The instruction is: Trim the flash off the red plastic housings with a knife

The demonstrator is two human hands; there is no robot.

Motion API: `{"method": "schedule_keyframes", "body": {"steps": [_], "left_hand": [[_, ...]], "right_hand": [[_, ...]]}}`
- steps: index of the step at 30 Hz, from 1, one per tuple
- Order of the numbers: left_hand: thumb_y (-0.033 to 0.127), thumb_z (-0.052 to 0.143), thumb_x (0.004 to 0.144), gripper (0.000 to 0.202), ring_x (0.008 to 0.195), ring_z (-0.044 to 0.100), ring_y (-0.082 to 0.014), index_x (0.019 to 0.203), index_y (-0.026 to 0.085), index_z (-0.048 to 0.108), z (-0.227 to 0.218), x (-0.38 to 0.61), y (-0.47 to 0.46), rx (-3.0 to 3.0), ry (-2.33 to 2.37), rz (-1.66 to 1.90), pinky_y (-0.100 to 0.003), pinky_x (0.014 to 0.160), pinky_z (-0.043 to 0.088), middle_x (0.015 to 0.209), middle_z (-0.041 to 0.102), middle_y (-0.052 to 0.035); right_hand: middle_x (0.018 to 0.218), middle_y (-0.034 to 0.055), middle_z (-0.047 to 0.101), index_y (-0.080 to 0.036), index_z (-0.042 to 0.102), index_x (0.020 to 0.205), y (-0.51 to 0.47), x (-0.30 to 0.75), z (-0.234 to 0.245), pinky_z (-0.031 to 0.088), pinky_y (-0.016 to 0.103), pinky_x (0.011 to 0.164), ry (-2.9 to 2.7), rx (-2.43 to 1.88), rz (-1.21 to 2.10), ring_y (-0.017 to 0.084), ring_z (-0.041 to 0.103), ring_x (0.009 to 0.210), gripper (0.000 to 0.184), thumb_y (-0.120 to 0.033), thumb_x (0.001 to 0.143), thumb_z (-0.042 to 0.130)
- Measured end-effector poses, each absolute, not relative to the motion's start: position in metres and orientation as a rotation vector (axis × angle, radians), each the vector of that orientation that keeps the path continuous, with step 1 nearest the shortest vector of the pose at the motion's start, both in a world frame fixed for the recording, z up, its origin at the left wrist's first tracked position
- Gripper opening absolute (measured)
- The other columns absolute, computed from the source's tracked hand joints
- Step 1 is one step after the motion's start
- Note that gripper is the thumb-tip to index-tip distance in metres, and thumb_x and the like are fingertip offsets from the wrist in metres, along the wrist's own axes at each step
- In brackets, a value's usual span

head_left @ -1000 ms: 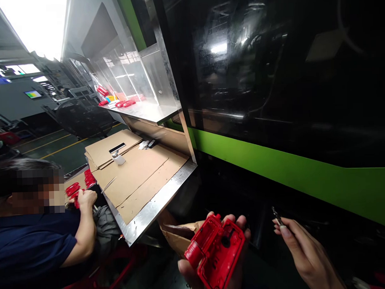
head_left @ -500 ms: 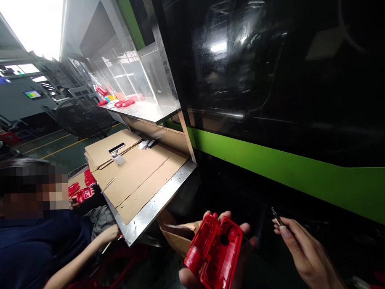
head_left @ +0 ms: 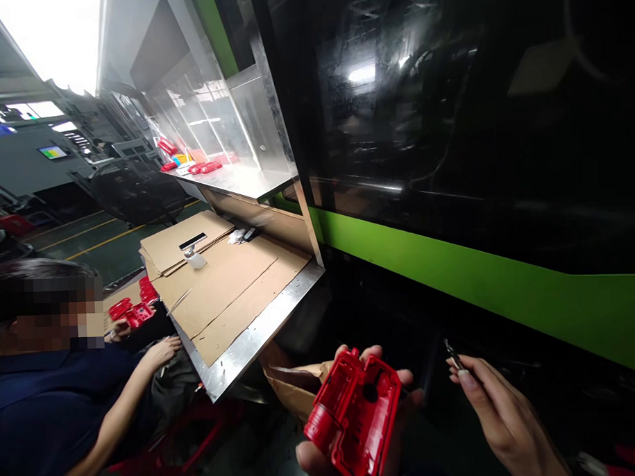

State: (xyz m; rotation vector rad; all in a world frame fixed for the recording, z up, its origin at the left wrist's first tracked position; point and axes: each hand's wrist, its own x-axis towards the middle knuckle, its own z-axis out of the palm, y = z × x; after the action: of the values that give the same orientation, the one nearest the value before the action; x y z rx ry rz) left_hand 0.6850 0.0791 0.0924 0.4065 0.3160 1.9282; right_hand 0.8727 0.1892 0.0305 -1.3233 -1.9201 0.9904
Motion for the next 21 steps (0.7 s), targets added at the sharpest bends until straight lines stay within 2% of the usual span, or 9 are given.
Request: {"method": "schedule_keyframes", "body": {"steps": [8, 16, 19, 21], "left_hand": [[0.09, 0.058, 0.058, 0.099, 0.123, 0.057, -0.0436, 0.135, 0.028, 0.059, 0.095, 0.687, 0.079, 0.278, 0.298, 1.921, -0.058, 0.106, 0.048, 0.142, 0.056, -0.0112], [0.079, 0.066, 0.069, 0.085, 0.124, 0.056, -0.0437, 0.136, 0.028, 0.058, 0.09, 0.684, 0.081, 0.353, 0.287, 1.934, -0.058, 0.105, 0.048, 0.143, 0.055, -0.0118], [0.072, 0.079, 0.06, 0.089, 0.124, 0.055, -0.0456, 0.136, 0.03, 0.059, 0.089, 0.683, 0.084, 0.353, 0.368, 1.976, -0.057, 0.104, 0.049, 0.143, 0.056, -0.0114], [0.068, 0.08, 0.063, 0.083, 0.124, 0.055, -0.0451, 0.135, 0.034, 0.058, 0.089, 0.683, 0.087, 0.292, 0.514, 2.005, -0.058, 0.107, 0.046, 0.142, 0.057, -0.0095]], "right_hand": [[0.127, 0.004, 0.062, -0.028, 0.057, 0.12, 0.185, 0.867, 0.041, 0.05, 0.036, 0.095, -1.841, -1.367, 1.079, 0.022, 0.061, 0.111, 0.043, -0.06, 0.098, 0.039], [0.126, 0.004, 0.063, -0.028, 0.056, 0.122, 0.188, 0.871, 0.037, 0.053, 0.033, 0.092, -1.907, -1.359, 1.032, 0.021, 0.063, 0.11, 0.043, -0.059, 0.099, 0.038], [0.125, 0.0046, 0.064, -0.028, 0.059, 0.123, 0.193, 0.874, 0.039, 0.058, 0.028, 0.088, -2.027, -1.263, 0.936, 0.02, 0.064, 0.11, 0.041, -0.056, 0.099, 0.043], [0.124, 0.0046, 0.064, -0.028, 0.061, 0.123, 0.194, 0.87, 0.052, 0.059, 0.026, 0.086, -2.097, -1.175, 0.88, 0.02, 0.065, 0.11, 0.038, -0.053, 0.099, 0.045]]}}
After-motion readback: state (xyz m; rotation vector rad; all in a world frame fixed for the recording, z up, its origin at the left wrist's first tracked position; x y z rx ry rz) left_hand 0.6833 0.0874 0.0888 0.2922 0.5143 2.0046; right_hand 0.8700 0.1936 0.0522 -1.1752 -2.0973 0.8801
